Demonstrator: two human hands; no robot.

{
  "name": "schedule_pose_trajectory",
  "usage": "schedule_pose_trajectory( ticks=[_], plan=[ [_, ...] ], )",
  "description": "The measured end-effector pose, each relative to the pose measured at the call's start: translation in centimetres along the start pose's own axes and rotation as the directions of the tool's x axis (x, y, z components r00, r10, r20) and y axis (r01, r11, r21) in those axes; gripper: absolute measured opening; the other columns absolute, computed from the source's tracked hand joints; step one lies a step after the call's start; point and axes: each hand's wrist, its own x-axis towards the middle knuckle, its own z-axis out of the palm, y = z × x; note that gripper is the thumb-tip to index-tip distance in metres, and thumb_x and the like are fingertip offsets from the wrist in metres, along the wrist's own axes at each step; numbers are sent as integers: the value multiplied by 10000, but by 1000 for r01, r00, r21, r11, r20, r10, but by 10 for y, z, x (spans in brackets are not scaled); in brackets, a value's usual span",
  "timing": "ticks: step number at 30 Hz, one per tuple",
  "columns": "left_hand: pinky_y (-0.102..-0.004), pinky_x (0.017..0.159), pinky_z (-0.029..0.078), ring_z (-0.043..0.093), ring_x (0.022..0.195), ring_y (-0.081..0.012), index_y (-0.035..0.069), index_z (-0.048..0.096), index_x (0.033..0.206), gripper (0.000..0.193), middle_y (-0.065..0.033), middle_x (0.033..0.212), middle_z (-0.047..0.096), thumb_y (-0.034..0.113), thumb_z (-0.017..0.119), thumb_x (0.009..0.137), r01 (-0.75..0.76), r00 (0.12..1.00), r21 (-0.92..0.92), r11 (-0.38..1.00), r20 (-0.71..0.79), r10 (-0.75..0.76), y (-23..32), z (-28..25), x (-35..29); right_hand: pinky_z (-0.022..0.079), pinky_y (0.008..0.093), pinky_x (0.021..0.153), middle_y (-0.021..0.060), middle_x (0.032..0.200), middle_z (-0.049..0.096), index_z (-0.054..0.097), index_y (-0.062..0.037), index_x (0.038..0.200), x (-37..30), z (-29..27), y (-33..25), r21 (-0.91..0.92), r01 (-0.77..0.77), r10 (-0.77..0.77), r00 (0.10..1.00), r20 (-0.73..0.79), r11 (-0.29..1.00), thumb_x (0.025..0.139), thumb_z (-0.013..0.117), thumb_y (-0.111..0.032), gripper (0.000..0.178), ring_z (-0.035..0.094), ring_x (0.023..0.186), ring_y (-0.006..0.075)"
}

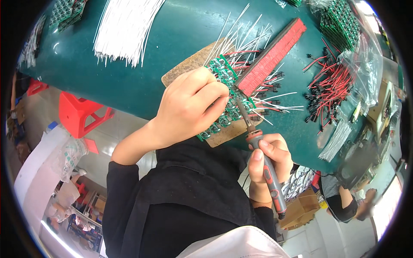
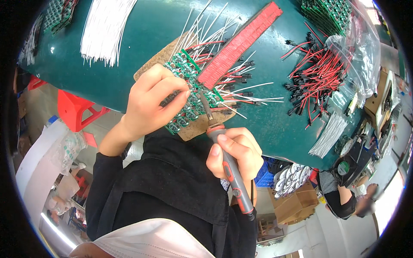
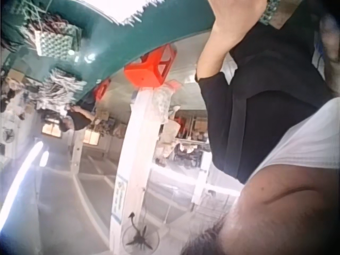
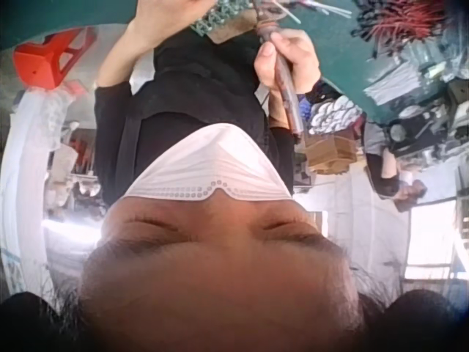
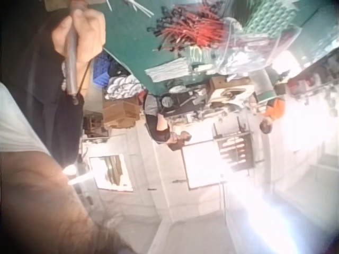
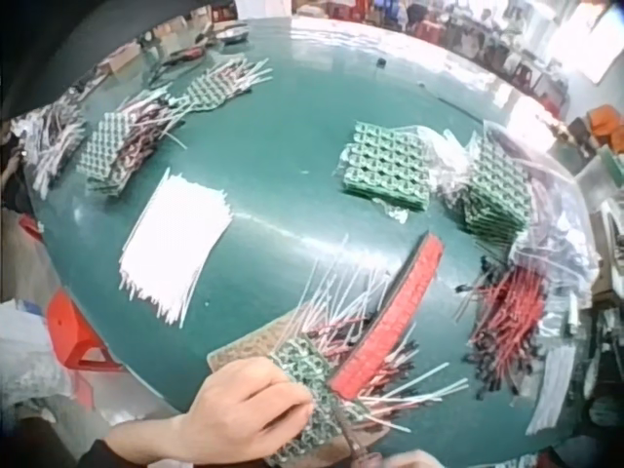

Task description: Soldering wires to a grid of electronic components and assembling additional wiring on a PCB.

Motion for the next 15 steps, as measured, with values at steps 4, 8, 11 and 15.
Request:
schedule_pose_trajectory(
  ticks=[4, 8, 11, 15],
  plan=[
    [-357, 656, 484, 591, 743, -233, 85, 639, 858, 153, -46, 826, 532, 51, 737, 745, -15, 1000, 20, 1000, 5, 15, -1, -1, 1, 501, 310, 509, 80, 604, 556, 599, -3, 952, 3, 4, -1, -25, 7, -8, 1000, -3, 1000, 753, 694, 12, 222, 599, 548, 230],
    [-300, 559, 453, 570, 656, -176, 71, 668, 888, 198, -45, 780, 529, 1, 764, 729, -41, 999, 75, 996, 18, 40, 1, -5, 1, 506, 311, 503, 76, 607, 556, 602, 0, 938, 9, 8, -12, -101, 61, -56, 997, 56, 993, 741, 692, 20, 218, 603, 550, 233],
    [-285, 536, 441, 553, 631, -157, 72, 670, 874, 183, -43, 777, 524, 0, 764, 734, 3, 1000, 59, 998, 23, -5, 8, -9, -1, 518, 323, 507, 71, 626, 569, 603, -5, 940, 11, 6, -18, -175, 102, -86, 992, 94, 979, 741, 692, 18, 219, 615, 566, 233],
    [-283, 540, 440, 555, 635, -160, 71, 670, 858, 171, -45, 786, 534, -18, 754, 739, 157, 987, -80, 984, -29, -160, 8, -19, -2, 529, 319, 526, 66, 659, 594, 595, -18, 1005, -1, 5, -19, -120, 54, -55, 998, -4, 991, 760, 688, -2, 263, 641, 606, 225]
  ],
)
